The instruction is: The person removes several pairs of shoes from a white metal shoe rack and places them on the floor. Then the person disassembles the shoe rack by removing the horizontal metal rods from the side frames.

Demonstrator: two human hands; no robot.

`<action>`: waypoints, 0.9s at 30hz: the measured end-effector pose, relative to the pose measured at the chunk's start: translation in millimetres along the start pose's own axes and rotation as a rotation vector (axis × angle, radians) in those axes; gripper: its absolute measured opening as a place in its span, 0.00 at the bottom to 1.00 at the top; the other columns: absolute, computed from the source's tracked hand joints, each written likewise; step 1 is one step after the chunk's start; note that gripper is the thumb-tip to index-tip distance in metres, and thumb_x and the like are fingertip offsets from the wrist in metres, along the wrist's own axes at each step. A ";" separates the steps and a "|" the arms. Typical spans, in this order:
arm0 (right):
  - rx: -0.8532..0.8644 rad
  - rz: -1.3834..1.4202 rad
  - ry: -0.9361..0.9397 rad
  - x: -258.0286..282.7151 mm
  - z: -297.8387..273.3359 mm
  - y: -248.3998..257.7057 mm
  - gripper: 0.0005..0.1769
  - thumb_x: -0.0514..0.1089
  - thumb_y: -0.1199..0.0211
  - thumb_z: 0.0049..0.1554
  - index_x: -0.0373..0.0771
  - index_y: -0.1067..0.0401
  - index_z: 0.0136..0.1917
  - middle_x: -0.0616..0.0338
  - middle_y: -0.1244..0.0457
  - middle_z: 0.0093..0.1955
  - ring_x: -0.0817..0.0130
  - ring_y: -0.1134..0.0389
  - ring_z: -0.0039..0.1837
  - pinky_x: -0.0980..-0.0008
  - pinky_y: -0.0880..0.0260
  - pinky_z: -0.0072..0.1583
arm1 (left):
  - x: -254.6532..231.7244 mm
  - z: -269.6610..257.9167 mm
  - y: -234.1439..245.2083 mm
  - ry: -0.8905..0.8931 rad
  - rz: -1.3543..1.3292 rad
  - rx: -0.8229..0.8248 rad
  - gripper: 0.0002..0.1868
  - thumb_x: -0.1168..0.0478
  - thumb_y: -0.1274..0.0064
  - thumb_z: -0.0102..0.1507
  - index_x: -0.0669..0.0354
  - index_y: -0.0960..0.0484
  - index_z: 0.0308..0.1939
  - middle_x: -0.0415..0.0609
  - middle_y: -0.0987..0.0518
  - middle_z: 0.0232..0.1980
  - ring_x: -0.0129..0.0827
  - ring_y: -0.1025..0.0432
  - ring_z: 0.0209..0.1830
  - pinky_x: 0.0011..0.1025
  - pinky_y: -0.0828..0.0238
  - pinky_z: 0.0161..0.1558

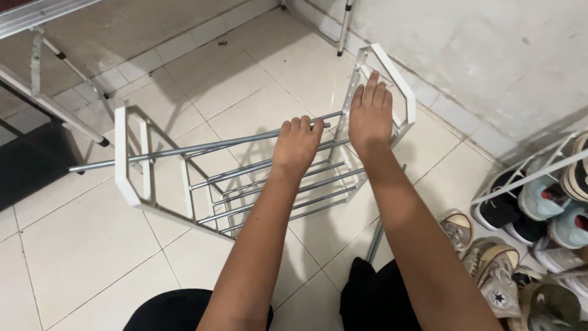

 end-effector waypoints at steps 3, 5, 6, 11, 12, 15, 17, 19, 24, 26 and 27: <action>-0.070 0.088 0.052 2.7 11.4 -6.4 0.37 0.43 0.48 0.58 0.32 0.43 0.79 0.28 0.59 0.83 0.36 0.58 0.82 0.44 0.64 0.78 | 6.0 -4.5 -6.3 0.016 -0.036 0.025 0.17 0.64 0.50 0.62 0.53 0.23 0.55 0.49 0.23 0.46 0.40 0.26 0.47 0.39 0.29 0.48; -0.090 0.097 0.072 5.6 16.5 -6.3 0.36 0.43 0.49 0.59 0.33 0.42 0.79 0.28 0.58 0.83 0.34 0.60 0.83 0.42 0.69 0.79 | 12.0 -6.9 -9.4 0.030 -0.048 0.020 0.16 0.63 0.50 0.63 0.52 0.23 0.55 0.49 0.24 0.46 0.40 0.27 0.48 0.40 0.30 0.49; -0.070 0.068 0.073 7.0 17.2 -6.3 0.35 0.44 0.49 0.59 0.34 0.42 0.79 0.29 0.58 0.83 0.34 0.60 0.83 0.41 0.71 0.79 | 15.2 -9.6 -10.5 0.035 -0.048 0.001 0.15 0.63 0.50 0.63 0.52 0.23 0.54 0.49 0.24 0.46 0.40 0.27 0.49 0.40 0.30 0.50; -0.129 0.027 0.079 16.5 11.3 5.9 0.37 0.44 0.47 0.57 0.33 0.41 0.78 0.30 0.56 0.82 0.37 0.62 0.85 0.37 0.76 0.78 | 26.3 -13.7 -21.8 0.047 -0.012 0.017 0.16 0.63 0.50 0.62 0.51 0.22 0.54 0.49 0.23 0.46 0.39 0.26 0.48 0.39 0.30 0.49; -0.171 0.065 0.092 18.9 7.7 10.8 0.37 0.44 0.46 0.56 0.32 0.40 0.78 0.31 0.56 0.82 0.38 0.61 0.84 0.36 0.76 0.78 | 27.6 -13.9 -22.9 0.052 -0.016 0.005 0.16 0.63 0.49 0.62 0.52 0.22 0.54 0.49 0.23 0.46 0.39 0.26 0.49 0.39 0.30 0.49; -0.236 0.212 0.180 27.2 -9.4 26.3 0.36 0.43 0.43 0.54 0.29 0.36 0.75 0.34 0.49 0.79 0.41 0.54 0.82 0.37 0.67 0.79 | 26.4 -16.2 -22.5 0.039 -0.015 -0.051 0.15 0.62 0.49 0.62 0.54 0.23 0.54 0.48 0.22 0.47 0.39 0.26 0.49 0.38 0.29 0.50; -0.296 0.363 0.296 30.9 -23.9 40.9 0.32 0.42 0.42 0.54 0.30 0.33 0.71 0.37 0.43 0.75 0.44 0.46 0.78 0.42 0.56 0.78 | 23.4 -16.0 -18.2 0.028 -0.003 -0.100 0.16 0.62 0.49 0.62 0.57 0.23 0.54 0.49 0.22 0.46 0.39 0.25 0.48 0.38 0.29 0.51; -0.394 0.555 0.453 32.0 -39.1 59.3 0.24 0.39 0.42 0.56 0.32 0.30 0.65 0.41 0.36 0.67 0.46 0.38 0.70 0.53 0.42 0.75 | 17.7 -12.2 -10.2 0.025 0.017 -0.155 0.17 0.63 0.48 0.62 0.62 0.24 0.54 0.49 0.22 0.44 0.38 0.25 0.48 0.36 0.27 0.53; -0.008 0.525 0.396 20.9 -72.8 71.1 0.13 0.41 0.47 0.63 0.39 0.29 0.59 0.54 0.33 0.49 0.52 0.30 0.49 0.55 0.30 0.52 | -3.3 -20.4 16.0 -0.067 -0.189 -0.115 0.15 0.63 0.48 0.62 0.61 0.27 0.51 0.50 0.21 0.43 0.41 0.24 0.47 0.37 0.24 0.47; 0.112 0.498 0.350 -4.3 -88.0 67.7 0.13 0.41 0.49 0.63 0.42 0.29 0.60 0.54 0.33 0.49 0.52 0.29 0.46 0.55 0.29 0.48 | -13.9 -28.9 27.7 -0.165 -0.136 -0.117 0.14 0.63 0.50 0.63 0.59 0.28 0.52 0.49 0.20 0.44 0.40 0.23 0.47 0.36 0.23 0.46; 0.139 0.518 0.327 -16.9 -97.7 65.6 0.13 0.40 0.49 0.62 0.42 0.30 0.59 0.54 0.33 0.51 0.51 0.29 0.46 0.54 0.29 0.47 | -12.4 -35.6 32.0 -0.200 -0.093 -0.087 0.13 0.63 0.50 0.63 0.58 0.28 0.52 0.49 0.20 0.44 0.40 0.23 0.46 0.37 0.22 0.45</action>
Point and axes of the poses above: each hand's wrist, its own z-axis towards the middle knuckle, its own y-axis out of the back of the hand, x = y × z, the point moved 4 cm from there along z, towards the middle knuckle
